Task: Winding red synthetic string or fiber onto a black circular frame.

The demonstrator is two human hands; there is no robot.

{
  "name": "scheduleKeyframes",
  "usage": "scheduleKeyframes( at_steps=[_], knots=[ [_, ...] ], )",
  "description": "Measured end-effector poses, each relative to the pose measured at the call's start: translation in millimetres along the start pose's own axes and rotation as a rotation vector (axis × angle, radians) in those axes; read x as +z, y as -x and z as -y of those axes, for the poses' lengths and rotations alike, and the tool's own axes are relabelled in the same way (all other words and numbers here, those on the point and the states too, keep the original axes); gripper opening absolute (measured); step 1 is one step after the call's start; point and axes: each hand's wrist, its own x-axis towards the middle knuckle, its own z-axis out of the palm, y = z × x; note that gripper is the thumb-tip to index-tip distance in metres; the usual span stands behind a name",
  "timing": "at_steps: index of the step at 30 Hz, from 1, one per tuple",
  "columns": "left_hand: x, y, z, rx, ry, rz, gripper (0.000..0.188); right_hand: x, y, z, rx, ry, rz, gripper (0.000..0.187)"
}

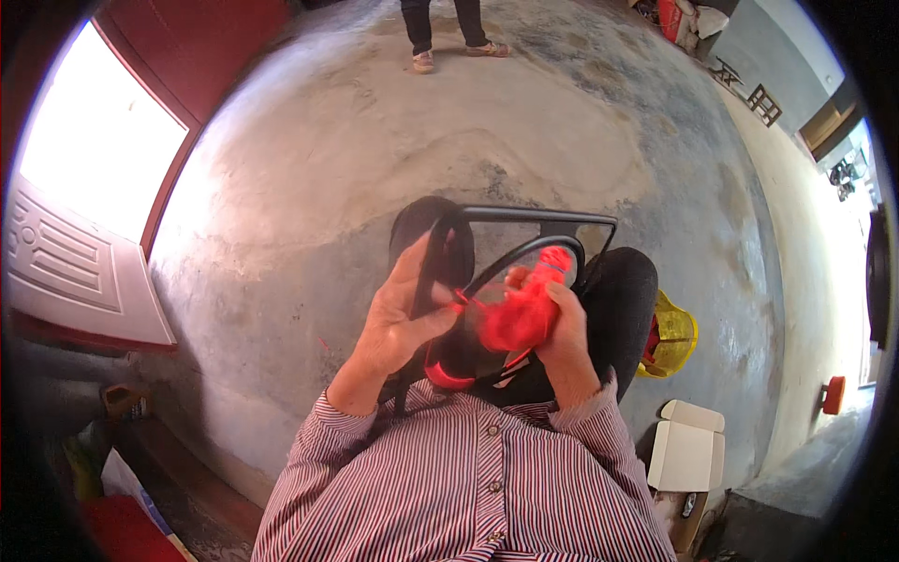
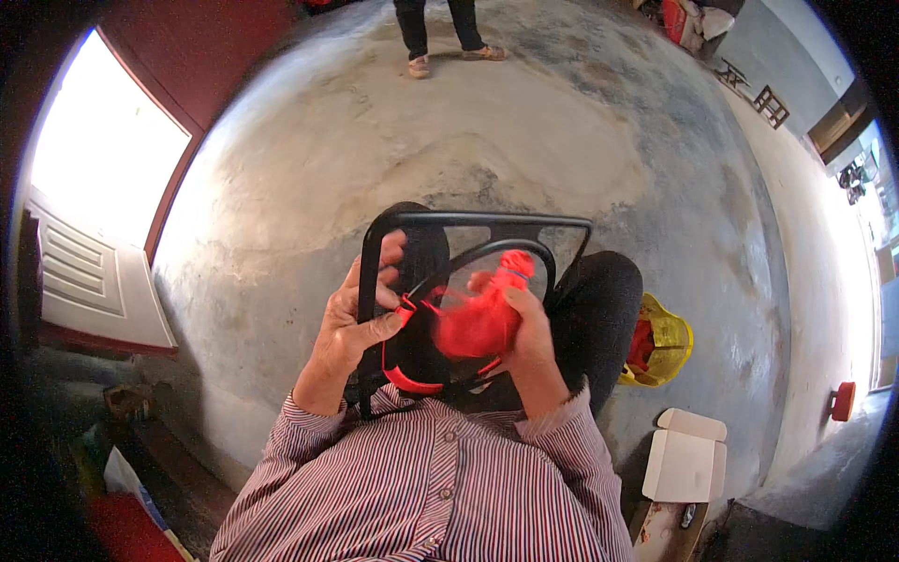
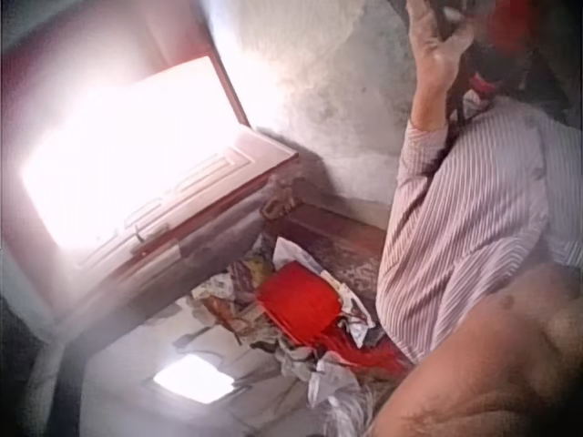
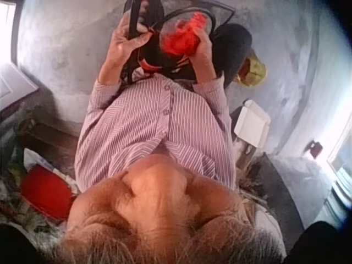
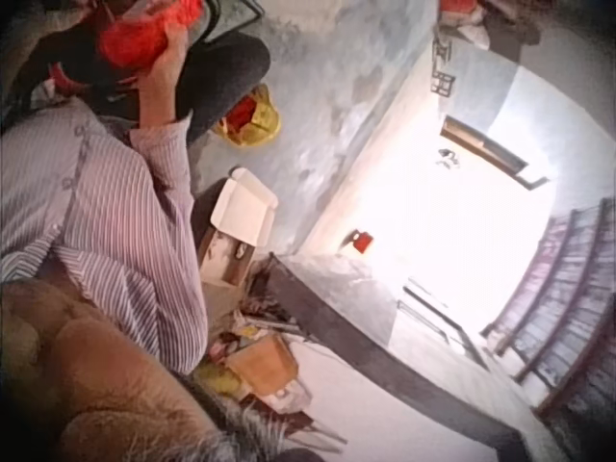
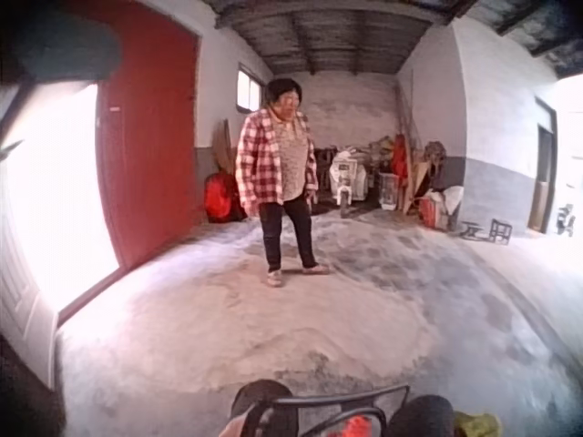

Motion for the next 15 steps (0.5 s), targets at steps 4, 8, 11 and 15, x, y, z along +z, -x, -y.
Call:
scheduleKeyframes(
  at_steps=[4, 8, 11, 15],
  knots=[
    [-15.9, -1.3, 16.9, -0.271, 0.177, 0.085, 0.017, 24.6, 28.8, 15.9, -0.253, -0.096, 0.370, 0.046],
    [-11.7, -5.0, 17.5, -0.242, 0.225, 0.101, 0.023, 48.9, 46.0, 19.9, -0.126, 0.171, 0.575, 0.051],
    [-15.2, -6.5, 22.1, -0.232, 0.235, 0.062, 0.022, 37.1, 44.2, 22.9, -0.124, 0.089, 0.422, 0.048],
    [-16.8, -7.7, 24.3, -0.292, 0.222, -0.022, 0.017, 12.2, 19.5, 32.1, -0.095, -0.156, 0.161, 0.032]
  ],
)
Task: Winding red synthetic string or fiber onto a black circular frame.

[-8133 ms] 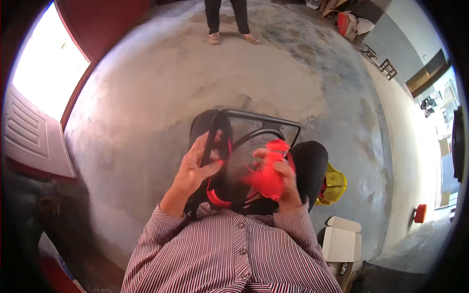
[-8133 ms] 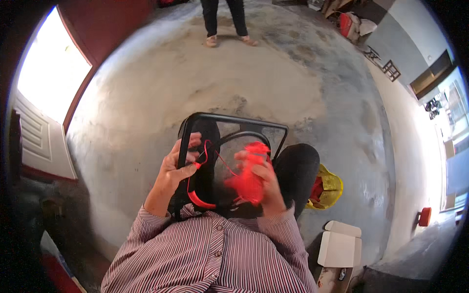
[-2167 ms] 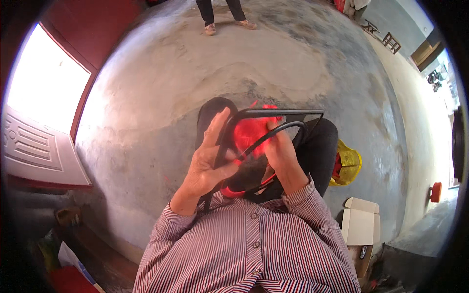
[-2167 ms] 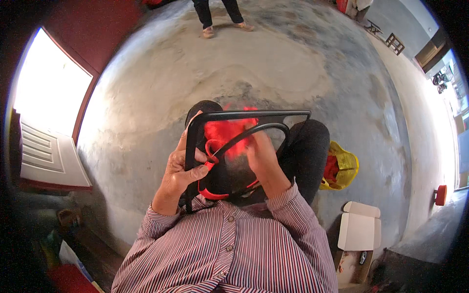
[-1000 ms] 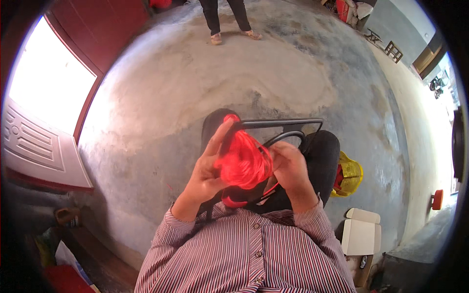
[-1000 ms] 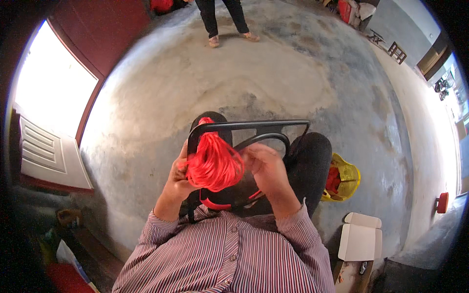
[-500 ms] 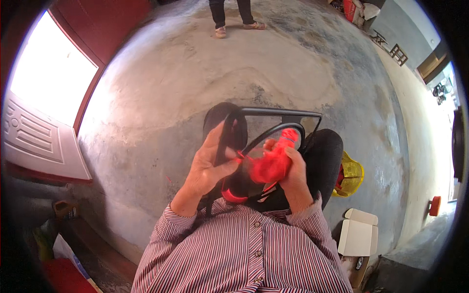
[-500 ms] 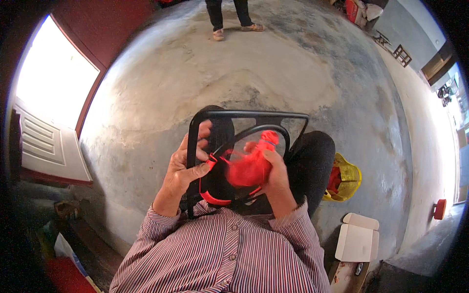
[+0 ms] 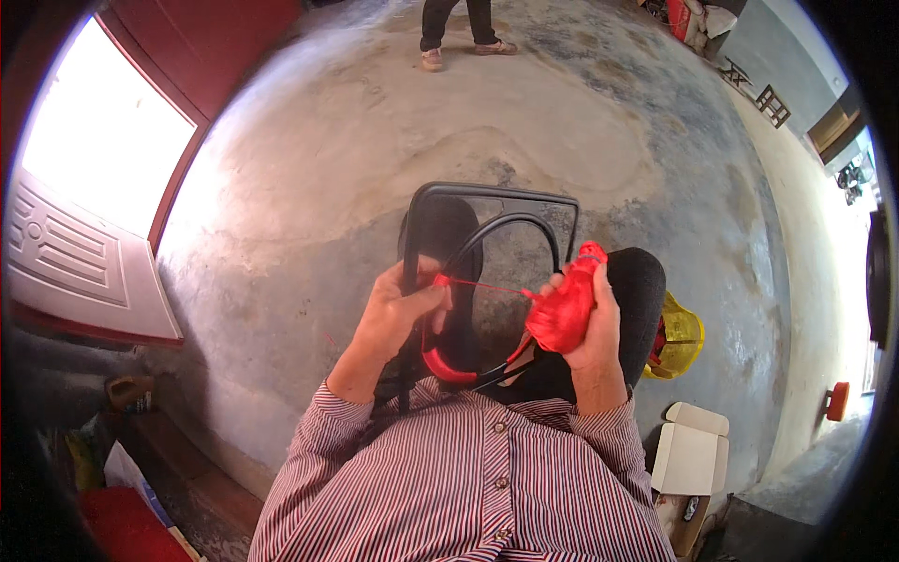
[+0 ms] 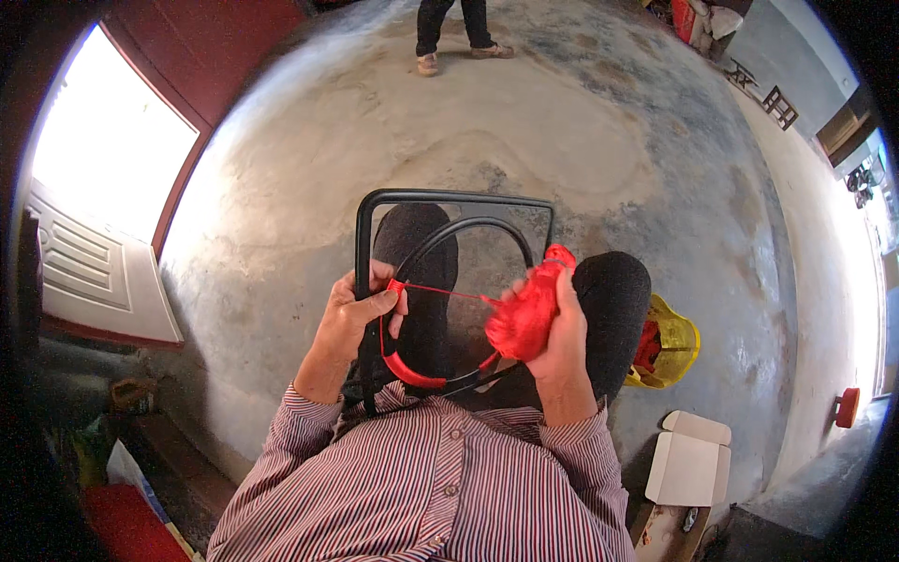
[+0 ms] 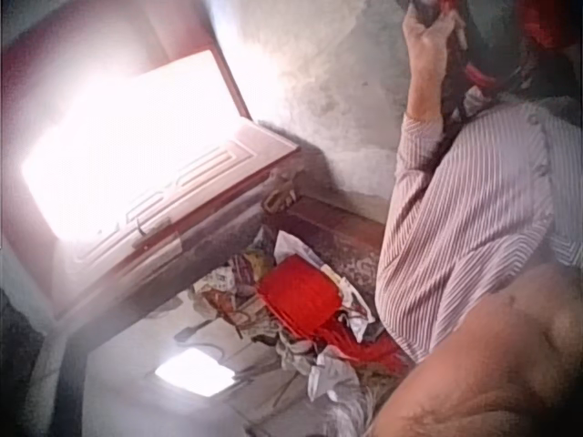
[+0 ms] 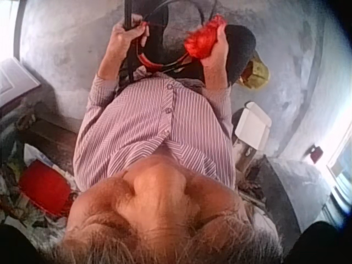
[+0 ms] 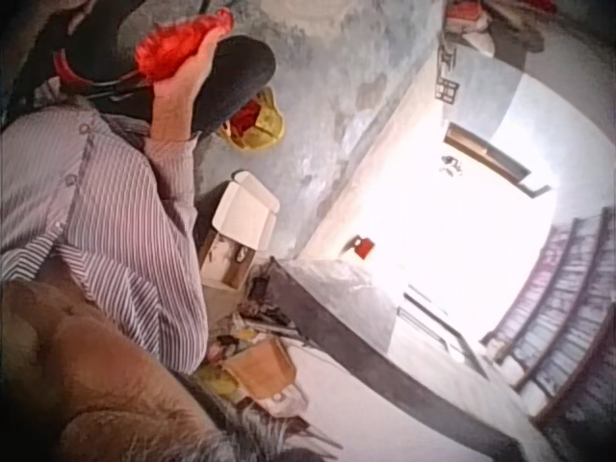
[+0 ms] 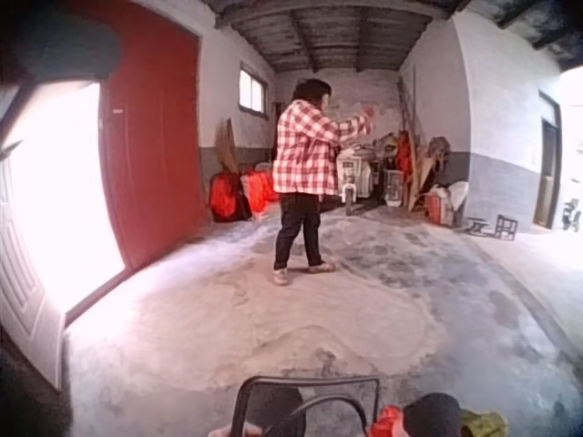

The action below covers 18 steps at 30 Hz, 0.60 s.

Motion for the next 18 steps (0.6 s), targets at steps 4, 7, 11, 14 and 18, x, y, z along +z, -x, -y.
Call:
scheduleKeyframes(
  at_steps=[4, 7, 11, 14, 18],
  knots=[
    [0.0, 8.2, -0.1, -0.053, -0.084, 0.007, 0.012, 35.7, 3.5, -3.4, 0.097, 0.258, -0.044, 0.032],
    [8.4, 8.3, -9.9, 0.157, -0.439, 0.052, 0.017, 46.6, -0.9, -4.5, 0.052, 0.634, 0.079, 0.038],
    [39.6, 12.8, -25.8, 0.522, -0.660, 0.017, 0.042, 68.2, -22.0, -5.3, -0.142, 1.023, 0.038, 0.029],
    [20.6, 6.2, -19.4, 0.515, -0.710, 0.245, 0.049, 58.4, -24.2, -6.2, -0.022, 0.816, 0.162, 0.018],
    [20.6, 13.7, -6.3, 0.263, -0.002, 0.304, 0.043, -7.0, -21.6, -25.3, 0.146, 0.246, 0.176, 0.025]
  ],
)
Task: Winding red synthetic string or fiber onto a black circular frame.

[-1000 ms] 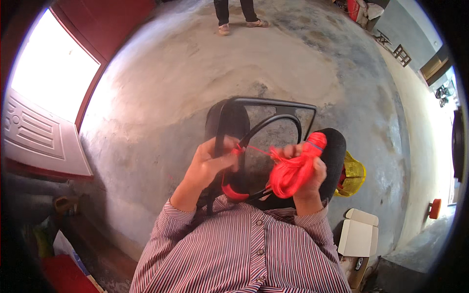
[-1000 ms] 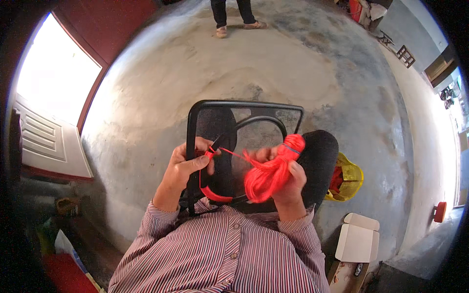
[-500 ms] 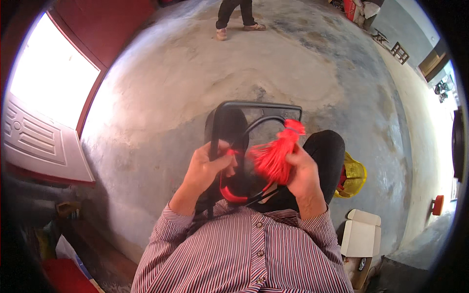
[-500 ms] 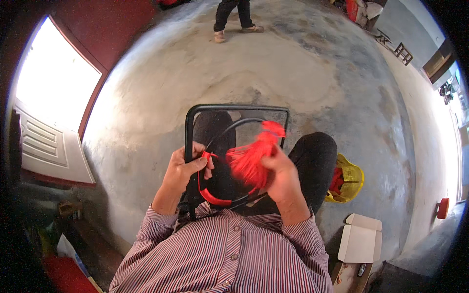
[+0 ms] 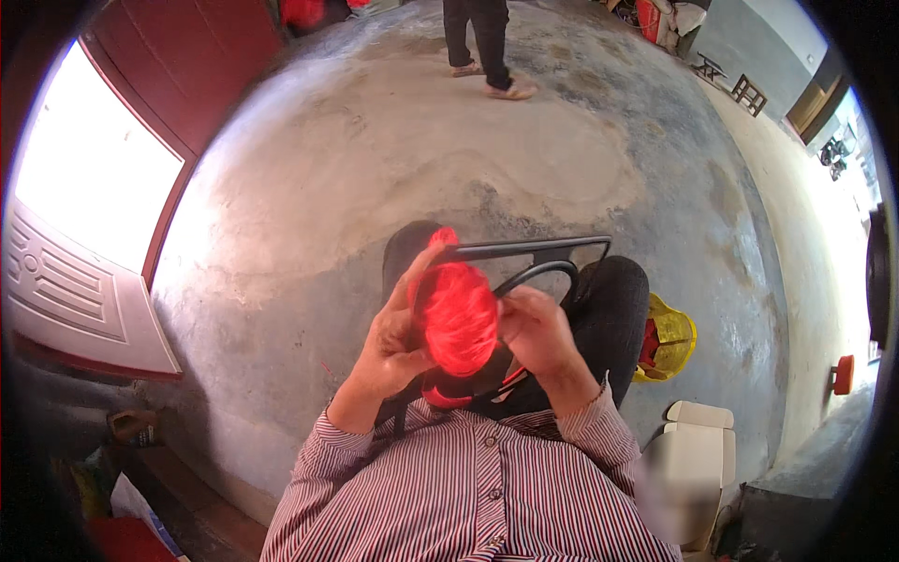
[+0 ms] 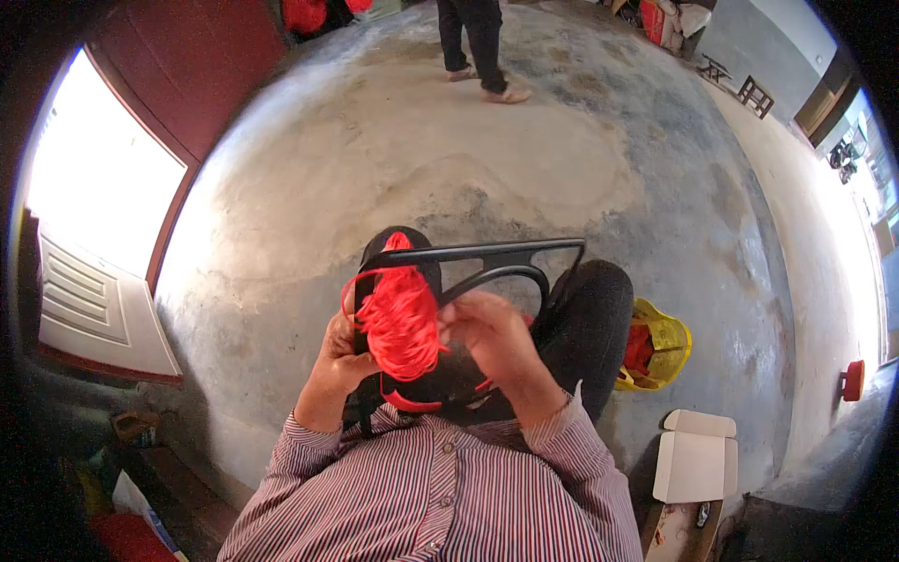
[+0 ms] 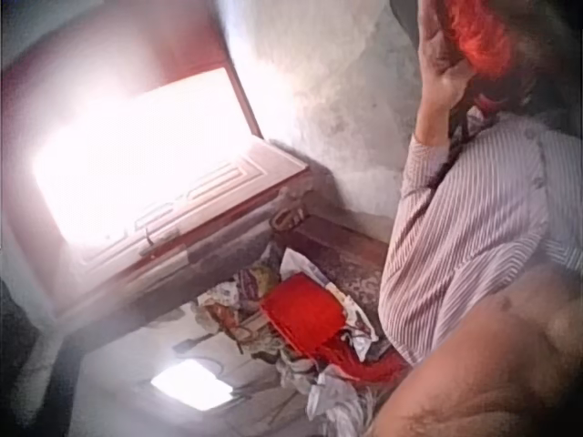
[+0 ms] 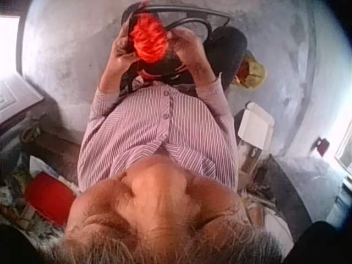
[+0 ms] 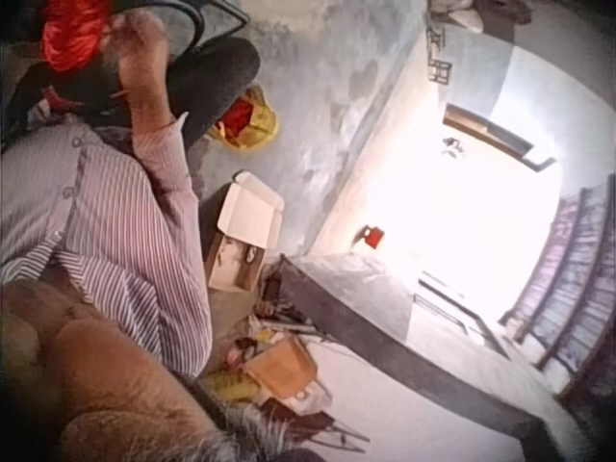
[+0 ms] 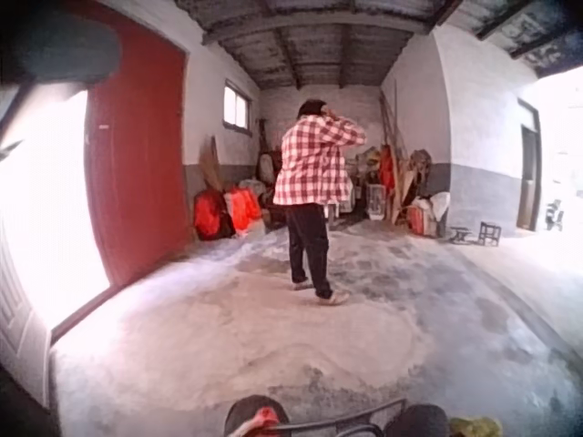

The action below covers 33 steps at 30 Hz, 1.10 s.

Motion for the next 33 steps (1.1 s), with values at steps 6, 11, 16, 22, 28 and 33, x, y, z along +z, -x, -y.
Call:
scheduleKeyframes(
  at_steps=[6, 11, 16, 22, 28, 33],
  knots=[
    [4.5, -20.2, -6.8, 0.264, -0.186, 0.226, 0.046, 15.1, -30.1, -9.0, -0.011, -0.160, 0.143, 0.030],
    [5.4, -3.9, -20.4, -0.049, -0.258, -0.002, 0.072, -5.7, -36.5, -13.9, -0.091, -0.258, -0.328, 0.042],
    [-8.3, -9.3, 3.2, -0.054, -0.218, -0.156, 0.039, -0.6, 14.1, -0.7, -0.257, -0.308, -0.125, 0.045],
    [-1.4, -8.1, -1.0, -0.248, -0.003, -0.217, 0.027, 32.2, 28.8, 9.4, -0.126, -0.051, 0.205, 0.043],
    [-8.6, -12.7, 6.7, -0.221, -0.007, -0.284, 0.020, 15.6, 51.7, 14.8, -0.196, -0.101, -0.149, 0.038],
    [-39.3, 0.9, 15.7, -0.224, 0.001, -0.441, 0.018, -54.3, 41.1, 41.6, -0.412, -0.424, -0.294, 0.020]
  ],
)
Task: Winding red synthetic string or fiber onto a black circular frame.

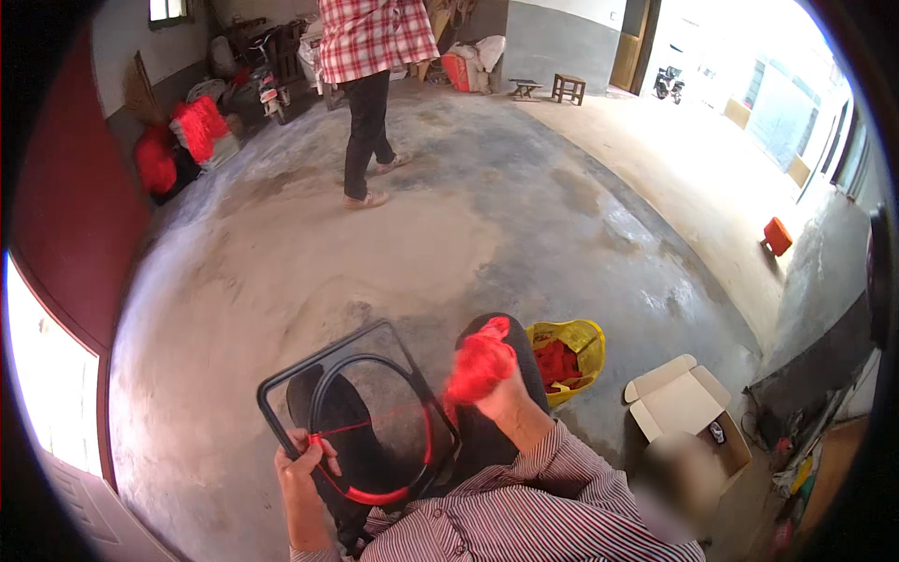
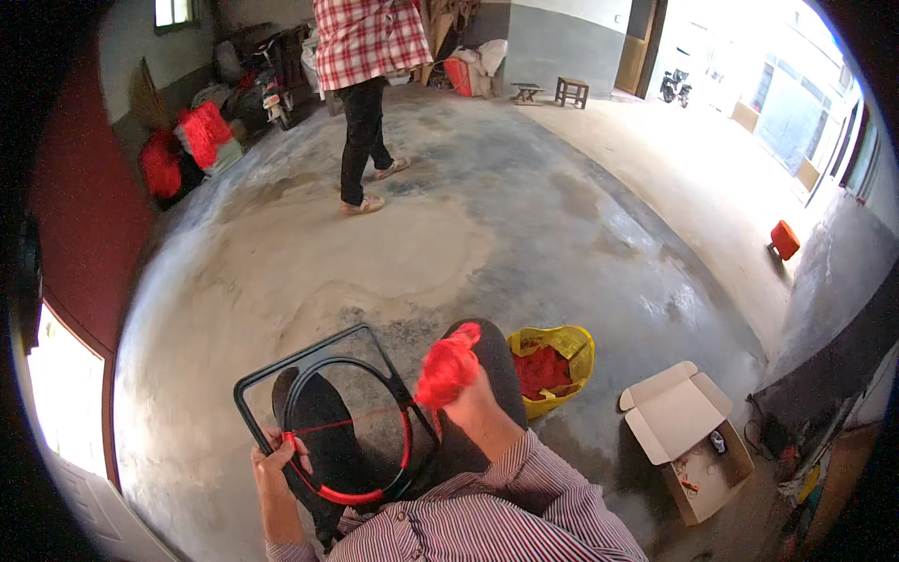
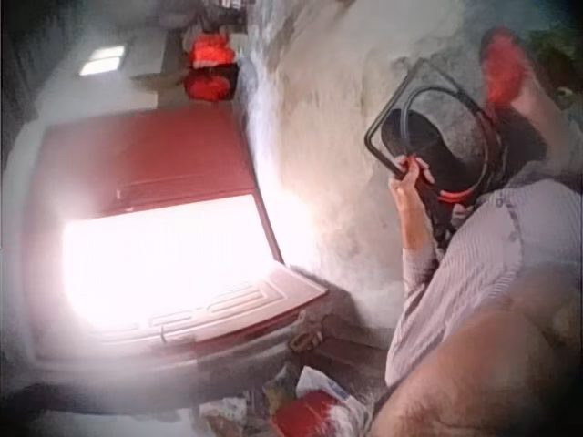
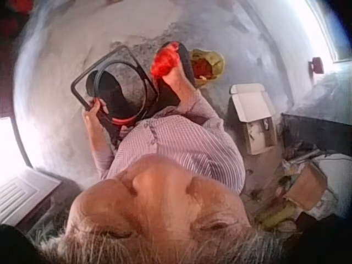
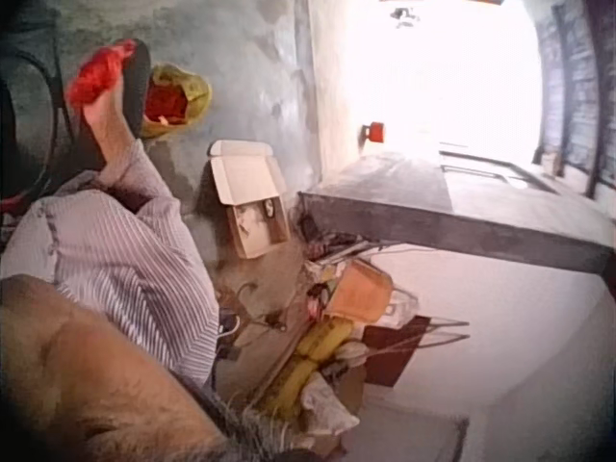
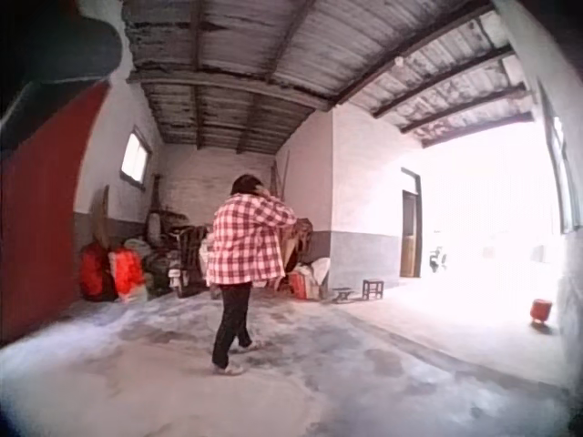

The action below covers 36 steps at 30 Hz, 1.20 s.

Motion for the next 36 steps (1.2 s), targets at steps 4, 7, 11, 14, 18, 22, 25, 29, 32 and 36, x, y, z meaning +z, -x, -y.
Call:
scheduleKeyframes(
  at_steps=[4, 7, 11, 14, 18, 22, 25, 29, 32, 36],
  knots=[
    [25.9, 9.4, -13.0, -0.038, -0.038, 0.050, 0.012, 61.5, 16.2, -30.2, 0.247, 0.430, 0.162, 0.046],
    [28.6, 8.1, -7.3, 0.222, -0.187, 0.189, 0.032, 79.1, 20.6, -44.0, 0.223, 0.936, 0.408, 0.040],
    [54.3, 21.0, -31.3, 0.229, -0.320, 0.207, 0.047, 94.2, 13.8, -64.1, -0.059, 1.313, 0.327, 0.027],
    [68.8, 24.5, -28.5, 0.655, -0.763, 0.216, 0.060, 117.8, 12.4, -68.8, -0.261, 1.656, 0.298, 0.023],
    [33.7, 10.6, -6.8, 0.420, -0.075, 0.358, 0.059, 92.3, 2.6, -60.9, 0.139, 1.205, 0.405, 0.023],
    [12.5, -7.2, 19.1, 0.118, 0.129, 0.377, 0.034, 39.5, 1.0, -73.2, 0.343, 0.379, 0.351, 0.024],
    [9.0, 10.0, 14.9, 0.160, 0.013, 0.468, 0.026, 36.7, 1.1, -103.0, 0.190, 0.775, 0.484, 0.021],
    [41.9, 26.7, -21.4, 0.301, -0.043, 0.512, 0.024, 70.4, -8.4, -99.8, 0.604, -0.077, 0.180, 0.028],
    [40.8, 27.6, -24.8, 0.170, -0.165, 0.375, 0.023, 56.0, -17.9, -95.1, 0.328, 0.099, 0.074, 0.027],
    [14.6, 21.8, -11.3, 0.170, -0.375, 0.190, 0.022, -1.1, 2.7, -68.6, 0.225, 0.485, -0.009, 0.033]
  ],
)
